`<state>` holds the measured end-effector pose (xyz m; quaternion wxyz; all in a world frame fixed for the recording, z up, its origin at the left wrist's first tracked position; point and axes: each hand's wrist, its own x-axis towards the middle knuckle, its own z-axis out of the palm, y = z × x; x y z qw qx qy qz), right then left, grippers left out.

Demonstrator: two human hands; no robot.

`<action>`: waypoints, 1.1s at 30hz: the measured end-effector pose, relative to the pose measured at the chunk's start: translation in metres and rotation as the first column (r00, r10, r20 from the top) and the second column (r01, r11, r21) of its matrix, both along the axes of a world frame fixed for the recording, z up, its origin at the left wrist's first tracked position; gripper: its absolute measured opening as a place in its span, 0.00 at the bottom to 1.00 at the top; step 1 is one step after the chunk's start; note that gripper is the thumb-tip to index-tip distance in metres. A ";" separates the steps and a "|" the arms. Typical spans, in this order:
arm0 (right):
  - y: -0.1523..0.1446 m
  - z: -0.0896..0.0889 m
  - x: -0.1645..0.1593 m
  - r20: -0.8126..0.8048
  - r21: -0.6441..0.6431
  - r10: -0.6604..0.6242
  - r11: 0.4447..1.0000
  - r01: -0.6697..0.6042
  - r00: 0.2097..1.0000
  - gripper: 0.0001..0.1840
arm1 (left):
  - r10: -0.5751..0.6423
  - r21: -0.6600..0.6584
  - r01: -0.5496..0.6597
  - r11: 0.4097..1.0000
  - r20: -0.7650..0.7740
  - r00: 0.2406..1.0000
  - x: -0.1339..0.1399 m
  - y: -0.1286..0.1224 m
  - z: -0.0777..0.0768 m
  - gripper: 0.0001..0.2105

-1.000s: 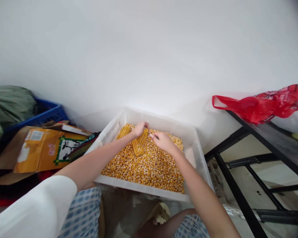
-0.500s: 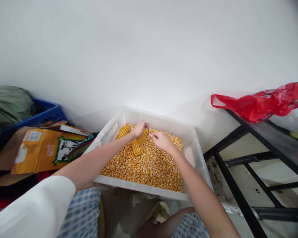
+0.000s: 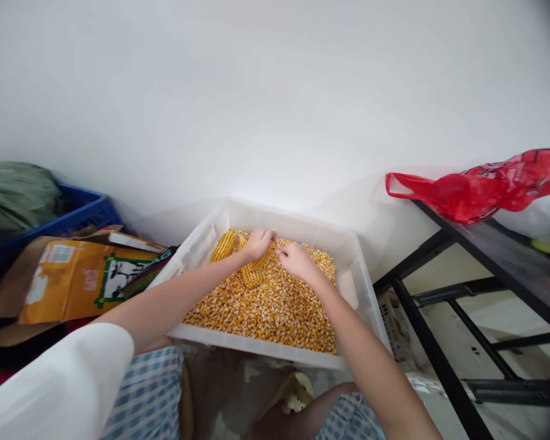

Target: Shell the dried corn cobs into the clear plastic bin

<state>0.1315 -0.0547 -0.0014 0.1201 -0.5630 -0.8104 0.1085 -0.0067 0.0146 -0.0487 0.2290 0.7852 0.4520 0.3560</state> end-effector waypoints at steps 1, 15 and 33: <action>0.001 0.002 0.004 -0.016 -0.038 0.029 0.999 -0.029 0.999 0.18 | -0.015 0.009 0.015 1.000 -0.007 1.000 0.001 -0.002 0.000 0.25; 0.007 0.013 0.024 -0.205 -0.161 0.042 0.984 -0.076 0.978 0.18 | -0.237 -0.151 0.268 0.951 0.197 0.951 -0.003 0.003 0.006 0.23; 0.007 -0.015 -0.003 -0.231 0.028 -0.007 1.000 0.014 0.973 0.18 | -0.138 -0.200 0.201 0.959 0.289 0.947 -0.012 0.017 0.003 0.21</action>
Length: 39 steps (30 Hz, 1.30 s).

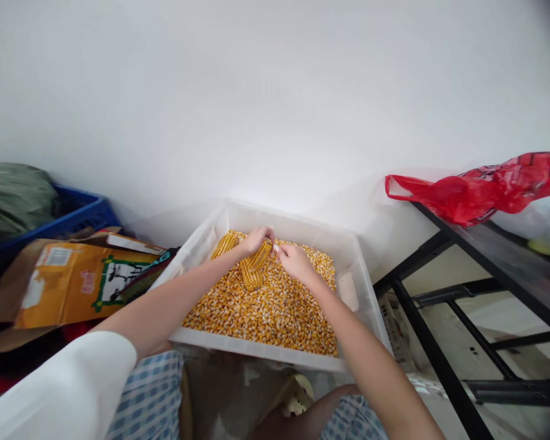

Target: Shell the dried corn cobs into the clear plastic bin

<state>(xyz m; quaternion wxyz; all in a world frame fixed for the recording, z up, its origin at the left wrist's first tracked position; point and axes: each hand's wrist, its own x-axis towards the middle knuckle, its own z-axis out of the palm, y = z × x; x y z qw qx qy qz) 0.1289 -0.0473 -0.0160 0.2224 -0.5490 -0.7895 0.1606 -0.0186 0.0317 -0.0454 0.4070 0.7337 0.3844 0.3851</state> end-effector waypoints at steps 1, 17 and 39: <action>0.000 -0.001 0.000 -0.011 -0.001 0.001 1.000 -0.001 1.000 0.18 | 0.002 0.007 -0.002 1.000 -0.009 1.000 -0.001 -0.001 0.001 0.21; -0.002 0.002 0.005 0.074 -0.001 0.071 0.997 -0.071 0.995 0.19 | -0.094 -0.067 0.093 0.993 -0.017 0.995 -0.007 0.006 -0.001 0.15; -0.001 -0.004 -0.001 0.147 0.019 -0.028 0.999 0.026 0.989 0.19 | -0.005 -0.005 0.004 1.000 -0.198 0.980 0.004 -0.001 0.002 0.12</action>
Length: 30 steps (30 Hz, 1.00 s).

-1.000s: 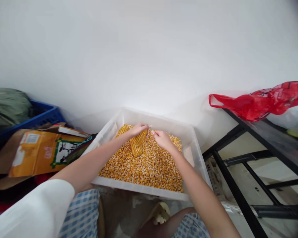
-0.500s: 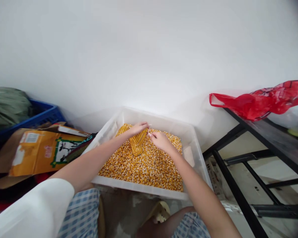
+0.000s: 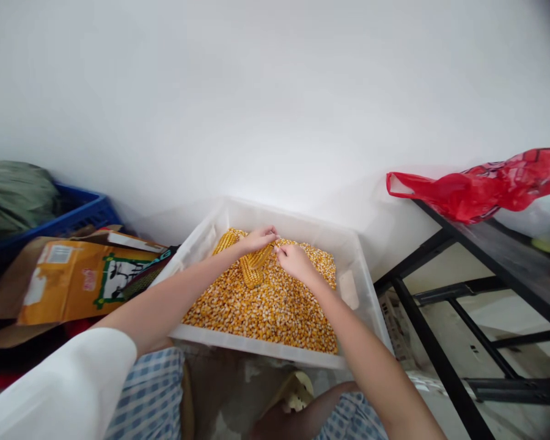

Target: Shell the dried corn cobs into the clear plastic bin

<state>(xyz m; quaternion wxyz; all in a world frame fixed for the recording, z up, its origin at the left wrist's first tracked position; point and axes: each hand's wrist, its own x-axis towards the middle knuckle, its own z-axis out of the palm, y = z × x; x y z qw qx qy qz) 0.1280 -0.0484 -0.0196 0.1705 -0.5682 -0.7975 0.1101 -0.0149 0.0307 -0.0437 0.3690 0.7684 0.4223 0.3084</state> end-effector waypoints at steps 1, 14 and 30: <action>0.000 0.000 0.000 0.002 0.000 -0.009 1.000 0.009 1.000 0.19 | 0.014 0.017 -0.013 1.000 -0.003 1.000 0.001 0.000 -0.001 0.12; 0.007 0.020 0.027 -0.114 -0.305 0.203 0.925 -0.229 0.973 0.19 | -0.099 0.064 0.093 0.994 0.097 0.990 0.012 -0.007 -0.007 0.15; 0.011 0.020 0.036 -0.142 -0.364 0.258 0.884 -0.293 0.956 0.19 | -0.137 0.043 0.136 0.990 0.020 0.990 0.013 -0.013 -0.001 0.22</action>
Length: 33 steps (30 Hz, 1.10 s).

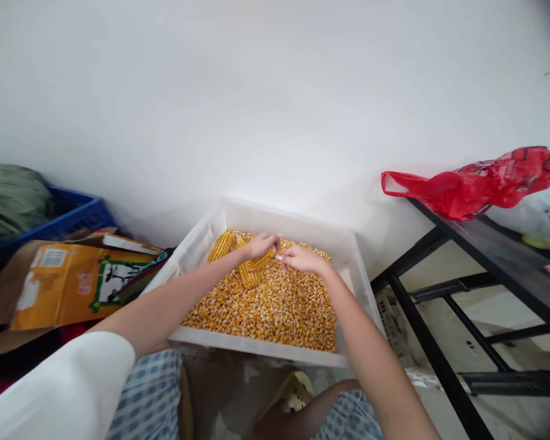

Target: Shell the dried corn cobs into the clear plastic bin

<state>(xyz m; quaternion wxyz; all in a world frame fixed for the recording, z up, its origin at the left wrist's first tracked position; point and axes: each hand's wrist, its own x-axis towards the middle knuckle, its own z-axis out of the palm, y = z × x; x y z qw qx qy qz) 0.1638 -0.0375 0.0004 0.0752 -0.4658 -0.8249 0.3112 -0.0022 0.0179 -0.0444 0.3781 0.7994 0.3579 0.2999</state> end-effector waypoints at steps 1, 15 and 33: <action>0.000 -0.001 -0.002 -0.027 0.022 -0.023 0.999 0.024 0.999 0.20 | 0.033 -0.020 -0.032 0.999 0.047 0.998 -0.003 0.003 0.000 0.22; 0.004 -0.031 -0.038 -0.679 -0.182 -0.492 0.831 0.525 0.544 0.21 | 0.344 -0.425 -0.112 0.898 0.520 0.782 -0.004 0.001 0.010 0.17; -0.015 -0.033 -0.064 -0.905 -0.335 -0.370 0.924 0.183 0.208 0.16 | 0.418 -0.380 -0.209 0.901 0.632 0.652 0.007 -0.038 0.048 0.16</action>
